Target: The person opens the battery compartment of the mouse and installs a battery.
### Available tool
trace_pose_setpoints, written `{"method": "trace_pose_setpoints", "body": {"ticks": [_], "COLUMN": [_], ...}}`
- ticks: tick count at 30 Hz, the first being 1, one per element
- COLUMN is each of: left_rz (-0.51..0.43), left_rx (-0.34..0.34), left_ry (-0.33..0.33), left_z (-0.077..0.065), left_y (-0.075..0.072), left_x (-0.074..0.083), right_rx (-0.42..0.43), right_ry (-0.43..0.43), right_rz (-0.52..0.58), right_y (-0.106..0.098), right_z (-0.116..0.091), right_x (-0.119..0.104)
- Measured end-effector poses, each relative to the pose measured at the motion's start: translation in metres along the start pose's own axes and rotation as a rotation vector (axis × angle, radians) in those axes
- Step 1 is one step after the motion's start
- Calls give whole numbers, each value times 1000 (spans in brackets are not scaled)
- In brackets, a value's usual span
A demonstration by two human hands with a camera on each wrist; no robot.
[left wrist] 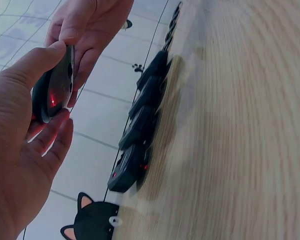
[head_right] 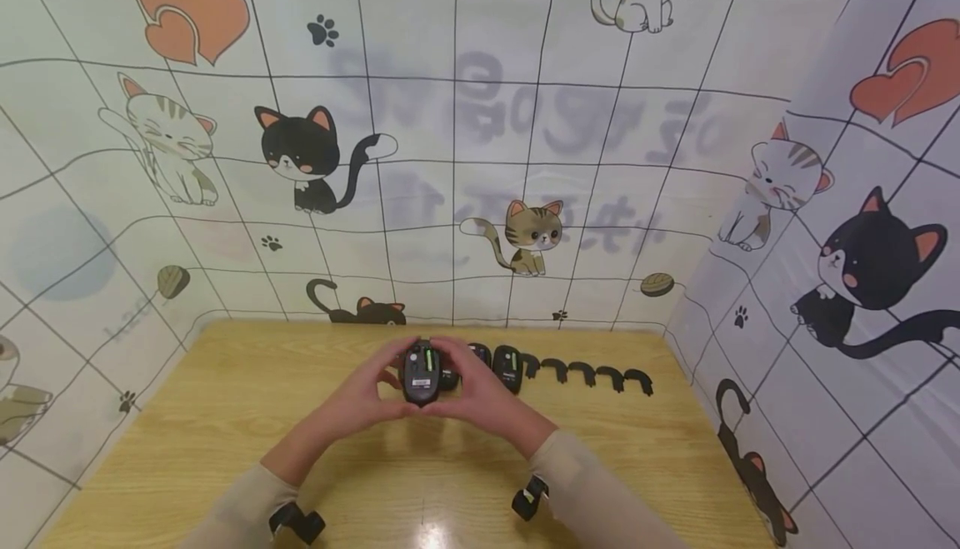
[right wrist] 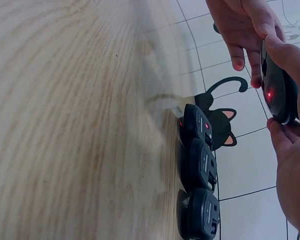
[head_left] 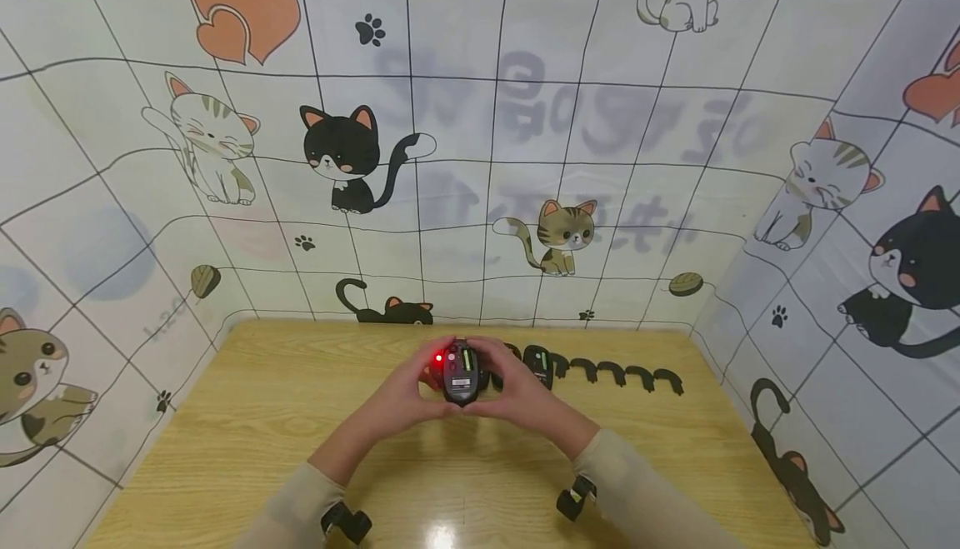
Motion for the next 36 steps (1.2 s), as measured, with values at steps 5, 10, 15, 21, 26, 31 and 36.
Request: {"method": "trace_pose_setpoints", "body": {"ticks": [5,10,15,21,26,31,36], "left_rz": [100,157,177,182,183,172,185], "left_rx": [30,38,27,14,8,-4,-2], "left_ry": [27,11,-26,-51,-48,-72,-106], "left_z": [-2,-5,-7,-11,-12,-12,-13], "left_y": [-12,-24,-35,-46,-53,-58,-64], "left_x": [-6,-13,-21,-25,-29,-34,-43], "right_rx": [-21,-42,-72,-82,-79,-72,-80], "right_ry": [-29,-18,-35,-47,-42,-24,13], "right_rz": [-43,-108,-169,-172,-187,-249,-242], "right_y": [5,10,17,26,32,38,43], "right_z": [15,30,46,59,68,77,83], "right_x": [1,3,5,11,15,19,20]}}
Point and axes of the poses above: each hand's wrist, its own z-axis towards the middle knuckle, its own y-axis out of the palm, x = y × z, the point moved 2 cm from there along z, towards the middle knuckle, and after that the axes turned 3 degrees about -x, right-handed, at the moved point
